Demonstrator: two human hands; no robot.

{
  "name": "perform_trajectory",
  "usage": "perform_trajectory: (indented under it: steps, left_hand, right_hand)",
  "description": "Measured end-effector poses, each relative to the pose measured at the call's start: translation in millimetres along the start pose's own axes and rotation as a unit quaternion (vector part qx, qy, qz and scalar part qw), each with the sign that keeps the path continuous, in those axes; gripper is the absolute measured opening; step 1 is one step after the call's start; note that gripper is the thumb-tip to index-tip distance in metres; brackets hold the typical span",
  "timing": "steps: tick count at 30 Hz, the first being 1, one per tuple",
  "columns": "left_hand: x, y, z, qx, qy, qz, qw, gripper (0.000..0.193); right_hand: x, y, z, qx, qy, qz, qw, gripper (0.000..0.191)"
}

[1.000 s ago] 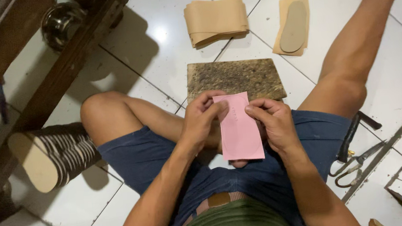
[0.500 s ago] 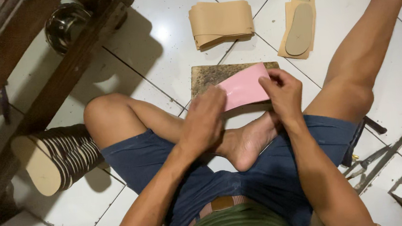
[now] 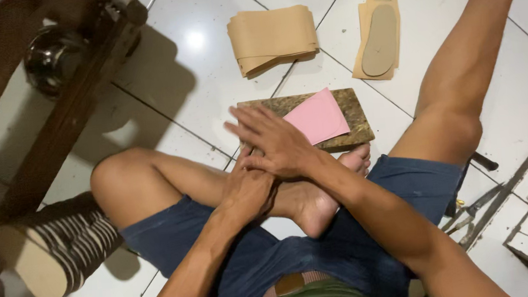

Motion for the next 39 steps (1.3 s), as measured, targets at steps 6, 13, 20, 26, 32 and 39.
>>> perform_trajectory:
  steps: [6,13,20,26,32,39]
  left_hand:
    - [-3.2,5.3,-1.0,-0.007,0.028,-0.024,0.999,0.043]
    - [-2.0,2.9,-2.7,0.022,-0.096,0.022,0.995,0.065]
    - [-13.5,-15.0,14.4,0.012,-0.164,0.111,0.98,0.059]
    - [-22.7,-28.6,32.5,-0.031,-0.192,-0.026,0.981,0.044]
    - [-10.9,-47.7,20.6,-0.196,-0.286,-0.626,0.698,0.032]
    - [-5.2,-72.8,6.7,-0.178,-0.254,-0.775,0.551,0.03]
  right_hand:
    - [3.0,-31.4,-6.0,-0.015,0.046,-0.046,0.998,0.078]
    - [-22.4,-62.4,-33.9,0.068,0.013,-0.089,0.994,0.079]
    - [-74.8,-107.1,-35.6,0.255,-0.168,0.73,0.611,0.091]
    - [-86.9,-113.0,-77.2,0.261,-0.332,0.632,0.65,0.083]
    - [-46.4,-44.8,-117.1,0.377,-0.319,0.536,0.685,0.037]
    - [-22.1,6.9,-139.3,0.382,-0.286,0.571,0.668,0.015]
Point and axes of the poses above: each hand's wrist, its own z-axis towards the middle knuckle, its own x-axis out of the palm, y = z × x, the point moved 1 cm from there along z, towards the middle knuckle, and after that the axes turned 7 degrees about x, right-handed, at the moved point
